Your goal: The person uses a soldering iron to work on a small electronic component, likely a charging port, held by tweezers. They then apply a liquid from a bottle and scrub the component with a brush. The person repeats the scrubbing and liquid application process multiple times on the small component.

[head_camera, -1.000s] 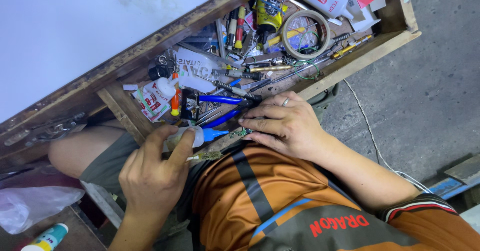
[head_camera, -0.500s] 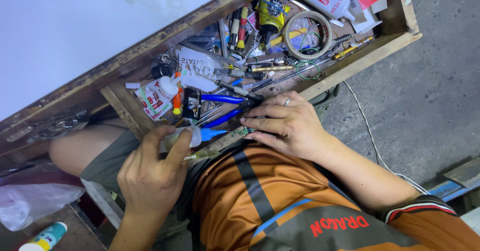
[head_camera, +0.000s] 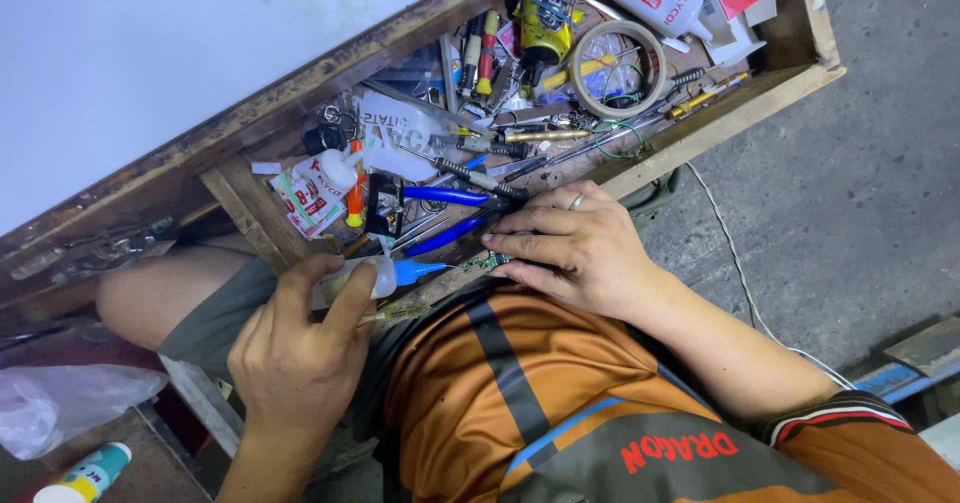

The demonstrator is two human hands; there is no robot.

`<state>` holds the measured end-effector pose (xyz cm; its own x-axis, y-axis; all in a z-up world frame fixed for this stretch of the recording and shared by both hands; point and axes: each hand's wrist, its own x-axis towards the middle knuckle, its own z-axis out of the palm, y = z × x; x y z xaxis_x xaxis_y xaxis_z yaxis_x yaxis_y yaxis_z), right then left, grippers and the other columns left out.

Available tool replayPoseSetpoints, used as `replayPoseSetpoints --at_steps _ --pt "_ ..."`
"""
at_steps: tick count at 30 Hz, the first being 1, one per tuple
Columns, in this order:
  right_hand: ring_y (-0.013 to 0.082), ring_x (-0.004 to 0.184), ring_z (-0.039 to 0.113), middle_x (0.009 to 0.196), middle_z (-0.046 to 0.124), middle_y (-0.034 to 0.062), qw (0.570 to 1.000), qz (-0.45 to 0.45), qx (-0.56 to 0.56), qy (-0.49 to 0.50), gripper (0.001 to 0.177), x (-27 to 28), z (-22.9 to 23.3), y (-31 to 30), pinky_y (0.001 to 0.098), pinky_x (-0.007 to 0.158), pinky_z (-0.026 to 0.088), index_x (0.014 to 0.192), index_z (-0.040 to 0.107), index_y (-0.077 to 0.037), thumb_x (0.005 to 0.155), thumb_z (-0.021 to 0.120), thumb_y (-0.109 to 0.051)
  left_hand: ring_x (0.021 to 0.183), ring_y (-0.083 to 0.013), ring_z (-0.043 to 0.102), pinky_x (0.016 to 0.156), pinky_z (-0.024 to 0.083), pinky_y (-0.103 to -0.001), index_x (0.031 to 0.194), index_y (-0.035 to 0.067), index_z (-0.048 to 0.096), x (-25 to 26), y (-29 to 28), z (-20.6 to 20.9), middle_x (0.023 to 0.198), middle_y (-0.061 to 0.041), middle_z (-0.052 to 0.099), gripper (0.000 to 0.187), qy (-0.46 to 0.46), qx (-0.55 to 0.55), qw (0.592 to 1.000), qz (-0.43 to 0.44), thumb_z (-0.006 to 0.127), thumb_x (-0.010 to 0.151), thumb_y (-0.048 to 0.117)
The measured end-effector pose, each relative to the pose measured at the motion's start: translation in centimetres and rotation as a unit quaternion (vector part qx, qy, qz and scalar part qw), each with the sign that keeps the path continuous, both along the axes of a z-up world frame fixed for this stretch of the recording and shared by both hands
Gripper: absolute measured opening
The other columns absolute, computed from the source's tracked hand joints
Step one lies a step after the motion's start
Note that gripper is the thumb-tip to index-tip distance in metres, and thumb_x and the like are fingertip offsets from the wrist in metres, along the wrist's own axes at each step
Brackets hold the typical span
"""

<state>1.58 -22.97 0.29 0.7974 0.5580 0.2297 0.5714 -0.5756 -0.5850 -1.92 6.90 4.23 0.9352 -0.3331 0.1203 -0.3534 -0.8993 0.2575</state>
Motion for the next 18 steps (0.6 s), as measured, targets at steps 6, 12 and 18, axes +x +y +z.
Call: replayPoseSetpoints --at_steps 6,12,18 --pt "0.0191 0.101 0.068 0.112 0.075 -0.0024 1.0 -0.007 -0.002 0.0 0.029 -0.3 -0.4 -0.1 0.038 0.09 0.049 0.113 0.078 -0.02 0.086 0.082 -0.033 0.072 -0.0204 0.064 0.064 0.053 -0.036 0.119 0.018 0.073 0.5 0.2 0.6 0.113 -0.007 0.067 0.047 0.042 -0.089 0.994 0.045 0.087 0.074 0.018" --pt "0.0195 0.099 0.068 0.11 0.076 -0.0024 1.0 -0.009 0.012 -0.004 0.03 -0.1 -0.4 0.1 0.0372 0.086 0.049 0.111 0.079 -0.02 0.084 0.081 -0.034 0.077 -0.0254 0.053 0.065 0.044 -0.035 0.115 0.002 0.069 4.5 1.5 2.6 0.104 -0.017 0.058 0.05 -0.098 -0.216 0.961 0.141 0.091 0.073 0.016" --pt "0.0207 0.1 0.068 0.11 0.075 -0.0024 1.0 -0.007 0.013 -0.019 0.028 -0.2 -1.0 0.0 0.0386 0.089 0.051 0.11 0.079 -0.021 0.085 0.08 -0.034 0.1 -0.0212 0.058 0.084 0.049 -0.031 0.123 -0.004 0.058 11.1 4.3 2.2 0.117 -0.015 0.057 0.037 -0.241 -0.207 0.944 0.091 0.088 0.101 0.0"
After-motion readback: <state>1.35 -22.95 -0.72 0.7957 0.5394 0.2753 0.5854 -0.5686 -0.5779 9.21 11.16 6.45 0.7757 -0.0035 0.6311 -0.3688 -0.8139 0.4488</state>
